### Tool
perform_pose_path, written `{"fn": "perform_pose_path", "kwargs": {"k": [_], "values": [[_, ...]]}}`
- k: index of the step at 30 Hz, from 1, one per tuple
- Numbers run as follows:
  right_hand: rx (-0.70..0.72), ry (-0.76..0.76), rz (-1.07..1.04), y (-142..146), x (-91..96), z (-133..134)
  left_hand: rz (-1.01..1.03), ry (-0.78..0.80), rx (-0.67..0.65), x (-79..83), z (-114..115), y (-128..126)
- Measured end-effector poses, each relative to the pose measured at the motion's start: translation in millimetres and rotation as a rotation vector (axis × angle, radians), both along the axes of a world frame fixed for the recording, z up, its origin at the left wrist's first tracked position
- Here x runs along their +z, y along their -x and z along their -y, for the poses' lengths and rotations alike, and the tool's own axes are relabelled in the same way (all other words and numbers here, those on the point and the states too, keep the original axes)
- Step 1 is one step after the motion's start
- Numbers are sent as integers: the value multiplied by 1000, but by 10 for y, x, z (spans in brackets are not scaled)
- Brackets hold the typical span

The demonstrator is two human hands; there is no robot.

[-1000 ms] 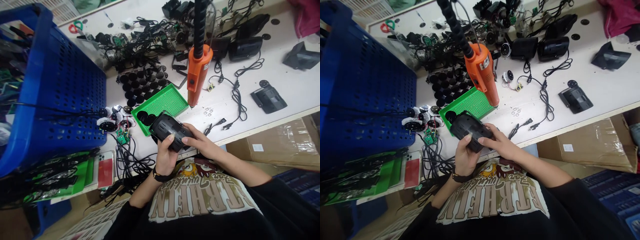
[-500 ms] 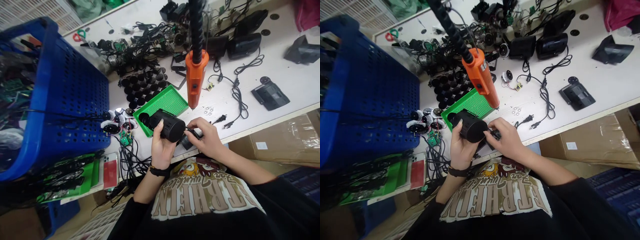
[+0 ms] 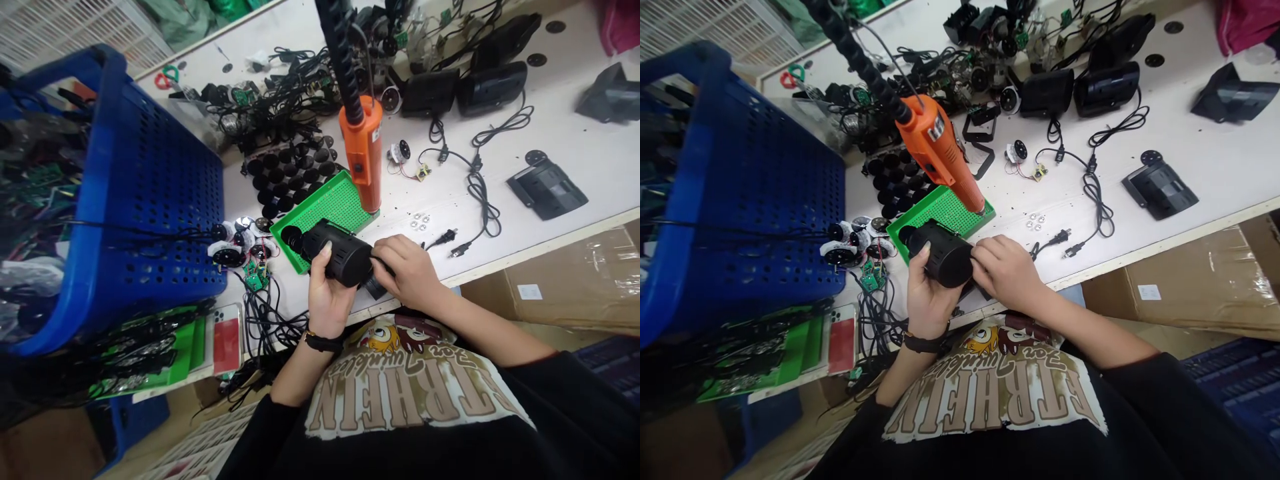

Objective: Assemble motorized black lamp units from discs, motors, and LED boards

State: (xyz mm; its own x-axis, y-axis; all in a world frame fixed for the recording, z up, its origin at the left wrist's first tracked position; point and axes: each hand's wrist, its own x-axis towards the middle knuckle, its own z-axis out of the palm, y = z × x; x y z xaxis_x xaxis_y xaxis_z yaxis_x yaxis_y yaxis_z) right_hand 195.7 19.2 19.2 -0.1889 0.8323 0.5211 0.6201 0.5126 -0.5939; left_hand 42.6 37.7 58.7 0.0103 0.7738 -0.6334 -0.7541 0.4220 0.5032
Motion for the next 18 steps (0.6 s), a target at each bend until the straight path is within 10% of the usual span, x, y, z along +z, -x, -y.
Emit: {"fn": "perform_pose_path", "kwargs": {"k": [9,18], "values": [[283,1119,-1052,1,39,-106,-98,-165,-117,-158,119,-36],[370,893,-1060,55,115,20,-183,-268,-150,-175,291,32]]}}
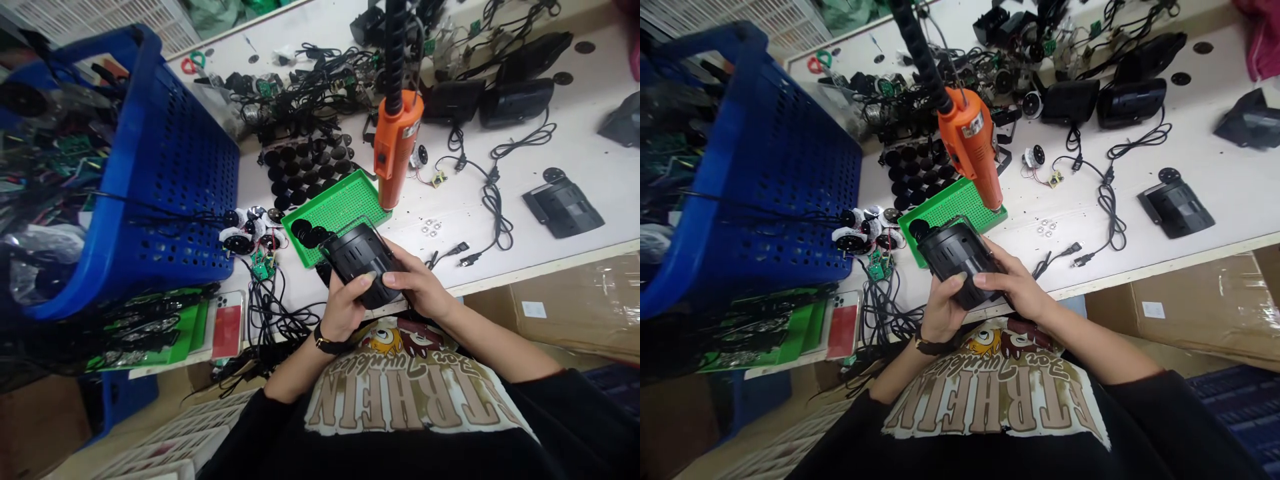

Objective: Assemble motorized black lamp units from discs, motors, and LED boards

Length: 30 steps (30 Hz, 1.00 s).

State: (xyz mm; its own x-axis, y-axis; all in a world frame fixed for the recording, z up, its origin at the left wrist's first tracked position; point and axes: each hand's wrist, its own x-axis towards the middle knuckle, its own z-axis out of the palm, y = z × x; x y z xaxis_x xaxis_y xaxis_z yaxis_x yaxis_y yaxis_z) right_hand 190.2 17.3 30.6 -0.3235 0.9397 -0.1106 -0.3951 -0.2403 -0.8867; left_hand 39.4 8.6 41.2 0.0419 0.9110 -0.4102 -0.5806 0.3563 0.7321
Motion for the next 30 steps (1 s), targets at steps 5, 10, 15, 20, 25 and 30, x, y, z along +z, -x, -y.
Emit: {"fn": "perform_pose_path", "kwargs": {"k": [5,10,15,20,25,30], "values": [[-10,54,43,-84,6,-55,14,2,-134,-9,-23,55],[-40,104,1,-78,42,-92,-69,-113,-184,-47,84,-17],[-170,94,-51,-5,4,-29,-191,-316,-215,-11,107,-66],[-146,126,-81,-88,-61,-91,-228,-319,-275,50,-55,-13],[-193,196,-85,-173,-89,-158,-344,-331,-256,4,-92,-5],[-376,287,-155,-108,-120,-148,-229,-274,-205,-122,47,-81]]}}
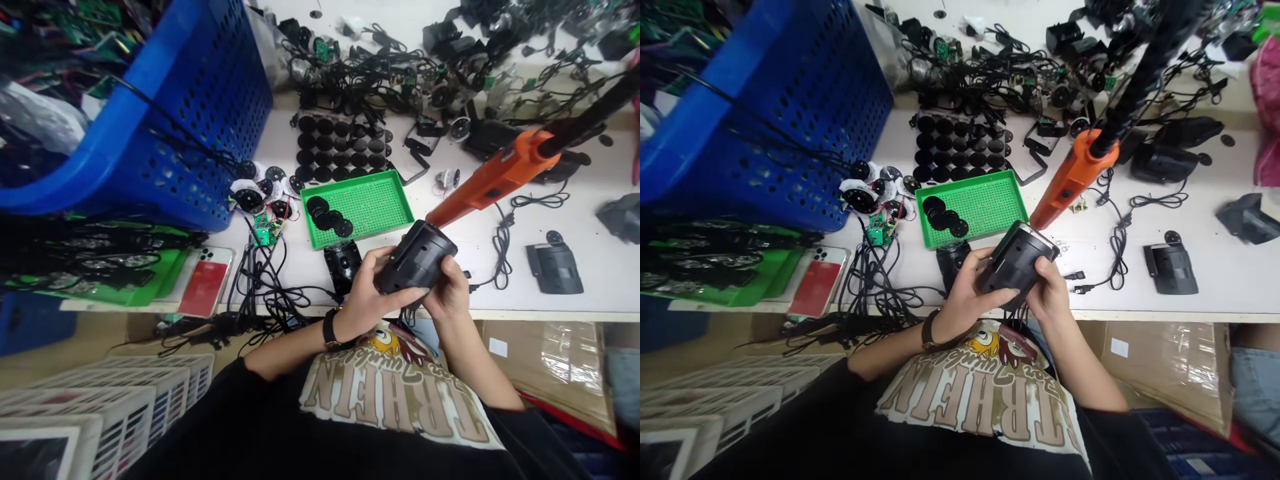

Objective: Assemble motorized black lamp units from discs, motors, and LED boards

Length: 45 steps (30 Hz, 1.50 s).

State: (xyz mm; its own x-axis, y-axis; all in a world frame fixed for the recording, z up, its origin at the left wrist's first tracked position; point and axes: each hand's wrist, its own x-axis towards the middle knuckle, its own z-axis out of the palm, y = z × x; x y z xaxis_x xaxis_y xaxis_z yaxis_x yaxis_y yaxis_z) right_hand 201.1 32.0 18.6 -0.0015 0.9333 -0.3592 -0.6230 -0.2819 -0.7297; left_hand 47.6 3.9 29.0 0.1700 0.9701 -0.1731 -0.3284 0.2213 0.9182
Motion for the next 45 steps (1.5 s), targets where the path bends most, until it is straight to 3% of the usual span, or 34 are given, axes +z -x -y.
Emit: {"fn": "perform_pose_path", "kwargs": {"k": [4,9,11,14,19,22,24,28,32,34,36,40,45], "values": [[-16,-12,15,48,-26,3,62,1,61,-52,29,-13],[-129,-15,69,65,-43,6,73,-28,36,-117,34,-12],[-113,-33,113,67,-33,-7,106,-15,29,-146,21,2],[9,-46,199,63,-6,-46,210,109,17,-151,-49,62],[158,-230,279,-42,-22,-52,354,342,-84,-31,-222,189],[259,-320,375,-197,-77,83,380,367,50,51,-265,242],[388,-456,483,-306,-111,223,382,373,137,102,-271,270],[602,-725,949,-423,-177,455,411,342,236,192,-271,289],[465,-830,1421,-472,-258,466,430,321,244,252,-251,255],[420,-823,1543,-534,-285,418,444,309,202,277,-232,236],[464,-836,1599,-618,-312,370,456,298,163,302,-215,224],[509,-906,1564,-754,-403,324,463,296,167,329,-197,220],[252,-930,1278,-758,-385,346,420,304,197,295,-170,225]]}}
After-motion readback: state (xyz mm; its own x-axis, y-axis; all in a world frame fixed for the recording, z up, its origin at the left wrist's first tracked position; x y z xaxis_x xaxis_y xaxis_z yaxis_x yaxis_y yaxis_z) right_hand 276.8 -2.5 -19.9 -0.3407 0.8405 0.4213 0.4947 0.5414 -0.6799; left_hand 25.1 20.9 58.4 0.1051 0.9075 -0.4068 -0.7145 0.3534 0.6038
